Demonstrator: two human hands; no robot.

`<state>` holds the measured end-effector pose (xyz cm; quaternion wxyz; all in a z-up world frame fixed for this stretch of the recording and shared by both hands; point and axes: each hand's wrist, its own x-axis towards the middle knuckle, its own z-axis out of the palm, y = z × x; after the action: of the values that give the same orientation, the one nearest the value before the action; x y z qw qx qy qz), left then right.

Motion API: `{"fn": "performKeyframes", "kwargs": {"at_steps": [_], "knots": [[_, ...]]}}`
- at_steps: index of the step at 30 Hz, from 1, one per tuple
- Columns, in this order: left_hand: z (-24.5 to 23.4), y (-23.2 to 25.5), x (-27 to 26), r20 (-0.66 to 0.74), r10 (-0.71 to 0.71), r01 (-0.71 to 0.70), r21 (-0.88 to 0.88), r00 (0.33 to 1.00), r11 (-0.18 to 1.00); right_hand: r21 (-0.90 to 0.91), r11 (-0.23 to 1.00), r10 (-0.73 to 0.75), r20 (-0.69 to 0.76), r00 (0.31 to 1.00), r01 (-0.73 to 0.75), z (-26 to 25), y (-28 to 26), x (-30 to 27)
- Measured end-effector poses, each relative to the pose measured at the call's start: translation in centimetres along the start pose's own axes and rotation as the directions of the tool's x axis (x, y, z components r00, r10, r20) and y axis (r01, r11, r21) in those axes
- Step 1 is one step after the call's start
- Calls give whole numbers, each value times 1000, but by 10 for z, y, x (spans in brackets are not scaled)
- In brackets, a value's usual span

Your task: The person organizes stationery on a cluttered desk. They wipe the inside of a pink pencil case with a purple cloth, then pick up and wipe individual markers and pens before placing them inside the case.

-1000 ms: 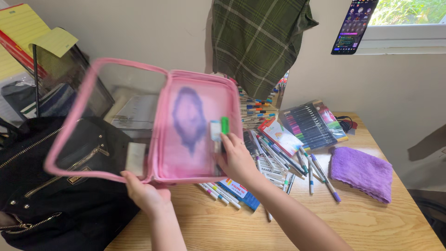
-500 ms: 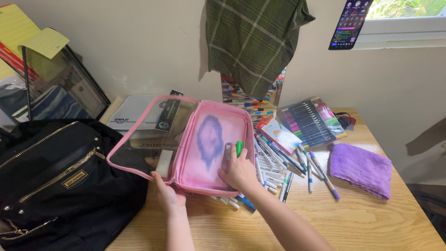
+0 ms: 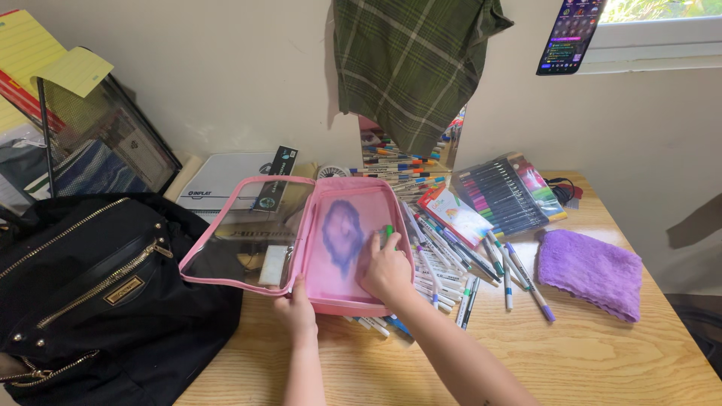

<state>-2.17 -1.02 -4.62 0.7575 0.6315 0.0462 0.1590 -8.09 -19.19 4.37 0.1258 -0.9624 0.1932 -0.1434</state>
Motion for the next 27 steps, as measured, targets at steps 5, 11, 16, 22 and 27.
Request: {"fn": "performKeyframes", "kwargs": {"at_steps": [5,11,16,22,27], "knots": [[1,1,-4,-56,13,-9,67,998,998,90,995,29,85,996,-37,-2,7,10],[3,14,-9,-41,10,-10,15,999,1000,238,968,56,110,992,-81,-4,32,22],[7,17,-9,-76,-8,10,26,997,1000,320,934,-104,-181,978,158,-1,65,34],[8,13,-10,-63,111,-110,20,992,994,200,975,-101,9,995,97,0,42,14],[5,13,-11,-52,127,-128,-15,990,992,143,986,-89,35,995,83,-15,19,5]]}}
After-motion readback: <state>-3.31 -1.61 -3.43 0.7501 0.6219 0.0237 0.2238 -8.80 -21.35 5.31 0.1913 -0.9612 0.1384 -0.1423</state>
